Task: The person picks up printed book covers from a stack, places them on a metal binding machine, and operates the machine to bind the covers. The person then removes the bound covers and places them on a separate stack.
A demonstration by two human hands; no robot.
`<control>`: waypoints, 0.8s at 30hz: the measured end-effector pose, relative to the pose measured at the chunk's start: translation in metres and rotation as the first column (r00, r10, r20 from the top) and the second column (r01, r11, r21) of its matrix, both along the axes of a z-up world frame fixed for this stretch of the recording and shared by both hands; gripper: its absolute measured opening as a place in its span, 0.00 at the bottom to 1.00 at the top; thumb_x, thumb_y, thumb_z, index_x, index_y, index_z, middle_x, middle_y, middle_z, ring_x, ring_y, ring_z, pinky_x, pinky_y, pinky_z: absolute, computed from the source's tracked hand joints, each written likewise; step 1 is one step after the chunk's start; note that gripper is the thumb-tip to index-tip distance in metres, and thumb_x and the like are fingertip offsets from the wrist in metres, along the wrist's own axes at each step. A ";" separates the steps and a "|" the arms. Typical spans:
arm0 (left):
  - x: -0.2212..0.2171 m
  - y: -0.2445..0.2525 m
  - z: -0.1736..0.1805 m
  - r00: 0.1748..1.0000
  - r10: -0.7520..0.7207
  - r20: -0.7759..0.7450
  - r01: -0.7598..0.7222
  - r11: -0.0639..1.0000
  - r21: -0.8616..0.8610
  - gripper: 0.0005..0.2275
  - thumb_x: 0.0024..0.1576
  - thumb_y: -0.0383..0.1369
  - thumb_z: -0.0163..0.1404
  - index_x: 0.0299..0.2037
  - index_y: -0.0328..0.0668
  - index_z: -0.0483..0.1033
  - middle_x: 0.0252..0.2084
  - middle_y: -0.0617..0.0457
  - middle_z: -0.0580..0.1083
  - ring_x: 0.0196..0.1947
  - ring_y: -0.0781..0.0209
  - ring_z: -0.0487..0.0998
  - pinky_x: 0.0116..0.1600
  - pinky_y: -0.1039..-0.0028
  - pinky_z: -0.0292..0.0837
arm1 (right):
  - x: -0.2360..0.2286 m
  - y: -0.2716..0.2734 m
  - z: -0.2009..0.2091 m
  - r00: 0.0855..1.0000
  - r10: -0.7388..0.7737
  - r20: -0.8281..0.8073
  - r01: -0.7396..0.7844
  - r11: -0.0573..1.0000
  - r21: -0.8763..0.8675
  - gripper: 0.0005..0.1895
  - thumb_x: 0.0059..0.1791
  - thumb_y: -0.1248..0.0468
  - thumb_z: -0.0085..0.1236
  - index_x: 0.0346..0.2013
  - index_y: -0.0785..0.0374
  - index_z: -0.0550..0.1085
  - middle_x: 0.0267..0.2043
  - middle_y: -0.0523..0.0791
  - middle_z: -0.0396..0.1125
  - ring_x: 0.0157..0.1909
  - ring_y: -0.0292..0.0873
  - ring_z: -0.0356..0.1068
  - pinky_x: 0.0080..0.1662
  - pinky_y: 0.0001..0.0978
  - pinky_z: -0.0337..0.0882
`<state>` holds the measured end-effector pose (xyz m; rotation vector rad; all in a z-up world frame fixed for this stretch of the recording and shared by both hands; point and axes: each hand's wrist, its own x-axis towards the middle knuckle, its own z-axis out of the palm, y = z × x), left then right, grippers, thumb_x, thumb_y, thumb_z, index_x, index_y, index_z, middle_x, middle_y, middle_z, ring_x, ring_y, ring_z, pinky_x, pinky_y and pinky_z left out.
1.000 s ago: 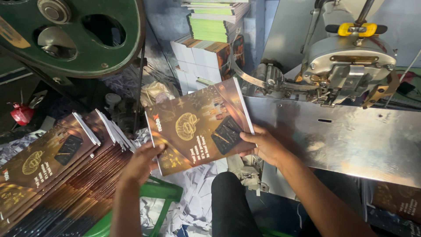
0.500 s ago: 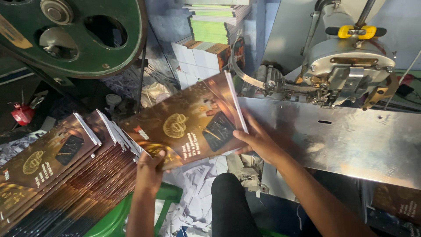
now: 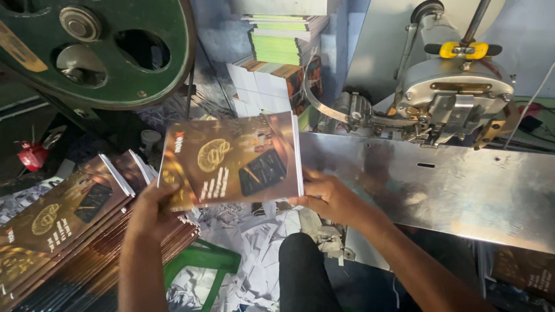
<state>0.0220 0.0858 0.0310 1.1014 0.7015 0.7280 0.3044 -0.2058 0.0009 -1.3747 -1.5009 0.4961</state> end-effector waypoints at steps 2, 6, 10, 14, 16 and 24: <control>0.002 0.013 0.018 0.988 -0.116 0.100 0.116 0.993 -0.002 0.13 0.56 0.33 0.50 0.48 0.34 0.73 0.44 0.40 0.77 0.38 0.51 0.81 0.47 0.61 0.77 | 0.000 0.005 0.007 1.000 0.006 0.025 -0.009 0.990 0.138 0.12 0.53 0.61 0.60 0.49 0.62 0.80 0.71 0.53 0.63 0.68 0.46 0.69 0.63 0.37 0.67; 0.024 0.028 0.033 0.967 -0.221 0.128 0.215 0.975 0.057 0.21 0.60 0.45 0.49 0.51 0.32 0.73 0.45 0.38 0.78 0.40 0.49 0.81 0.48 0.59 0.75 | 0.012 0.017 0.007 0.999 0.047 -0.011 -0.042 0.952 0.303 0.15 0.56 0.64 0.56 0.56 0.69 0.77 0.76 0.55 0.56 0.75 0.48 0.57 0.68 0.38 0.59; 0.054 0.040 0.028 0.926 -0.317 0.203 0.297 0.947 0.125 0.15 0.60 0.35 0.49 0.53 0.32 0.73 0.46 0.42 0.78 0.43 0.51 0.81 0.55 0.60 0.76 | 0.035 0.032 -0.014 0.946 -0.091 -0.310 0.108 0.993 0.039 0.16 0.54 0.61 0.57 0.53 0.67 0.79 0.65 0.49 0.69 0.57 0.38 0.69 0.57 0.31 0.71; 0.098 0.054 0.001 0.929 -0.268 0.256 0.249 0.963 0.104 0.09 0.62 0.26 0.49 0.50 0.36 0.72 0.43 0.49 0.77 0.43 0.54 0.82 0.53 0.59 0.78 | 0.068 0.043 -0.035 0.940 -0.161 -0.301 0.188 0.980 0.063 0.16 0.56 0.59 0.58 0.50 0.69 0.80 0.52 0.47 0.70 0.48 0.34 0.69 0.48 0.29 0.70; 0.120 0.062 -0.014 0.958 -0.193 0.212 0.185 0.981 0.059 0.07 0.62 0.25 0.49 0.49 0.38 0.73 0.42 0.51 0.77 0.41 0.55 0.82 0.51 0.60 0.80 | 0.079 0.045 -0.044 0.897 -0.243 -0.369 0.246 0.968 -0.040 0.16 0.56 0.57 0.59 0.47 0.68 0.81 0.42 0.48 0.76 0.40 0.34 0.71 0.42 0.29 0.73; 0.179 0.082 -0.067 0.996 -0.080 -0.041 0.084 0.988 0.127 0.04 0.60 0.29 0.55 0.42 0.42 0.75 0.35 0.55 0.74 0.29 0.63 0.78 0.36 0.70 0.79 | 0.106 0.043 -0.046 0.833 -0.373 -0.409 0.358 0.927 -0.116 0.20 0.54 0.52 0.55 0.46 0.67 0.78 0.39 0.44 0.74 0.40 0.34 0.74 0.40 0.32 0.78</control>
